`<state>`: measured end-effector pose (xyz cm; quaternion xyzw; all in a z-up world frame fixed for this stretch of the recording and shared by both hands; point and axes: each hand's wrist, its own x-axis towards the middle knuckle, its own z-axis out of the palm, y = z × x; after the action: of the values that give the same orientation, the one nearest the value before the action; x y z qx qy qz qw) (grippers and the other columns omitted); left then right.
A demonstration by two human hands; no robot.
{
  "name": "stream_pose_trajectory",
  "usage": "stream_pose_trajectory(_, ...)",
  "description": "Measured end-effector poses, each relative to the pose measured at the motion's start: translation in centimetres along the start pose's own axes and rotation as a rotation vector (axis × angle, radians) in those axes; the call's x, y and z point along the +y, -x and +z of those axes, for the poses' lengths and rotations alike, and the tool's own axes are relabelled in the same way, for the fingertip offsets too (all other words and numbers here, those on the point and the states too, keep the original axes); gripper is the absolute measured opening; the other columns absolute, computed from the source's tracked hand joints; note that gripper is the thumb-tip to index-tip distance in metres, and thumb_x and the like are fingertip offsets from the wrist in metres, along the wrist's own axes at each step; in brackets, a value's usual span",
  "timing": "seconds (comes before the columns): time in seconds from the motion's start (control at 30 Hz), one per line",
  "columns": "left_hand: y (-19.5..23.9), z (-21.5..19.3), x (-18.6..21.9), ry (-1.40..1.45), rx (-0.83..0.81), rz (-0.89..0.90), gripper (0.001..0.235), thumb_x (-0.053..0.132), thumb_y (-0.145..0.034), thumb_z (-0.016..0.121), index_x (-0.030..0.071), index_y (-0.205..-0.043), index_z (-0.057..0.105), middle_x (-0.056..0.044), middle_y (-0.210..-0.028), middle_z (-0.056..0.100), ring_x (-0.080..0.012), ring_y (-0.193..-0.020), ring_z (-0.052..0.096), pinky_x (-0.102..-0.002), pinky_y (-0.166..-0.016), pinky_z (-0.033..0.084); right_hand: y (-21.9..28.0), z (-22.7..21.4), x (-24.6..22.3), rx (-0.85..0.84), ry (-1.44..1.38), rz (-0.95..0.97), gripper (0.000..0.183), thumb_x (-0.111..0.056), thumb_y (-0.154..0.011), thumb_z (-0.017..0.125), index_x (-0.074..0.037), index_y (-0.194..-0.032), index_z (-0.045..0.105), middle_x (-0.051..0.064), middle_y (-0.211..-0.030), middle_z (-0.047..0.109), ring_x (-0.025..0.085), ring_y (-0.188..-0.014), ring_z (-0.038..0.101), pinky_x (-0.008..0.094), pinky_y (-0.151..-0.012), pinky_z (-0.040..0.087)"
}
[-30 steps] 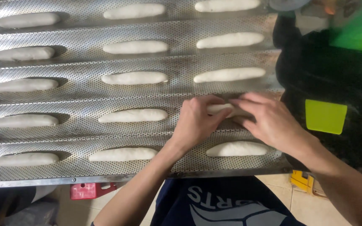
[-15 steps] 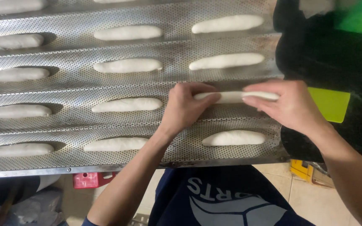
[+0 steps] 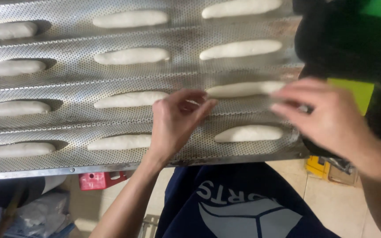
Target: The person arranges elongated dough pieces onto a perforated metal tray, spacing them evenly in rows. The person then slides the filled tray onto a metal rack and repeats the process with another tray.
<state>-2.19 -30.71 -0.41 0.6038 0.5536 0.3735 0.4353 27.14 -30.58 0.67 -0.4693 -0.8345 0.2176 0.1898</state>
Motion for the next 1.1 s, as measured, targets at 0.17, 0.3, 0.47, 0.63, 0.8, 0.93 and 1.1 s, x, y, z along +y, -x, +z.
stream_pose_trajectory(0.17,3.2,1.3,-0.3,0.036,-0.116,-0.004,0.022,0.021,-0.091,0.071,0.004,-0.104,0.077,-0.01,-0.094,0.082,-0.0132,-0.08,0.079,-0.024,-0.074,0.065,0.1,5.4,-4.9,-0.18,0.087,-0.247,0.036,-0.013,-0.082,0.074,-0.006,-0.117,0.071,0.011,-0.11,0.071,0.022,-0.096,0.067,0.032,-0.095,0.056)
stream_pose_trajectory(0.3,3.6,3.2,0.2,-0.065,-0.157,0.078,0.03,0.027,-0.1,0.063,0.001,-0.101,0.078,-0.016,-0.08,0.077,-0.0346,-0.077,0.078,-0.042,-0.062,0.064,0.6,8.0,-3.1,-0.151,0.026,-0.163,0.022,-0.016,-0.076,0.078,-0.011,-0.097,0.075,0.008,-0.102,0.069,0.03,-0.096,0.068,0.039,-0.084,0.058)
stream_pose_trajectory(0.47,3.9,5.4,0.1,-0.001,-0.263,-0.045,0.044,0.042,-0.099,0.053,0.006,-0.101,0.077,-0.013,-0.09,0.079,-0.0306,-0.088,0.079,-0.04,-0.072,0.059,2.4,2.8,-4.3,-0.133,-0.03,-0.058,0.043,-0.018,-0.079,0.076,-0.009,-0.12,0.067,0.01,-0.121,0.066,0.027,-0.108,0.066,0.038,-0.095,0.055)
stream_pose_trajectory(0.63,3.7,5.9,0.2,-0.127,-0.248,-0.04,0.033,0.036,-0.086,0.072,0.011,-0.106,0.079,-0.006,-0.094,0.082,-0.0204,-0.081,0.08,-0.034,-0.075,0.057,4.2,3.7,-2.0,-0.148,0.099,0.159,0.046,-0.017,-0.08,0.075,-0.006,-0.124,0.069,0.012,-0.121,0.066,0.029,-0.106,0.065,0.043,-0.093,0.051)
stream_pose_trajectory(0.8,3.0,2.8,4.2,0.177,-0.299,-0.092,0.036,0.034,-0.089,0.069,0.007,-0.111,0.077,-0.007,-0.097,0.083,-0.0074,-0.084,0.074,-0.021,-0.073,0.061,3.9,1.7,-1.7,-0.089,-0.492,0.239,0.037,-0.009,-0.081,0.073,-0.008,-0.118,0.068,0.008,-0.118,0.066,0.019,-0.104,0.065,0.026,-0.086,0.06)
stream_pose_trajectory(0.93,2.9,2.2,3.1,0.282,-0.472,-0.145,0.041,0.034,-0.091,0.064,0.005,-0.118,0.075,-0.011,-0.106,0.082,-0.0126,-0.09,0.077,-0.022,-0.074,0.062,4.8,1.0,-1.9,-0.222,-0.576,0.657,0.053,-0.005,-0.085,0.065,-0.015,-0.137,0.065,0.012,-0.117,0.081,0.019,-0.083,0.08,0.025,-0.063,0.064)
stream_pose_trajectory(1.1,3.5,2.1,-0.5,-0.159,-0.263,-0.101,0.022,0.027,-0.088,0.071,0.013,-0.099,0.082,0.001,-0.093,0.084,-0.0086,-0.075,0.076,-0.026,-0.07,0.057,5.7,2.0,-1.7,-0.014,-0.229,0.341,0.033,-0.011,-0.081,0.076,-0.009,-0.114,0.074,0.01,-0.106,0.079,0.011,-0.061,0.074,0.02,-0.048,0.061)
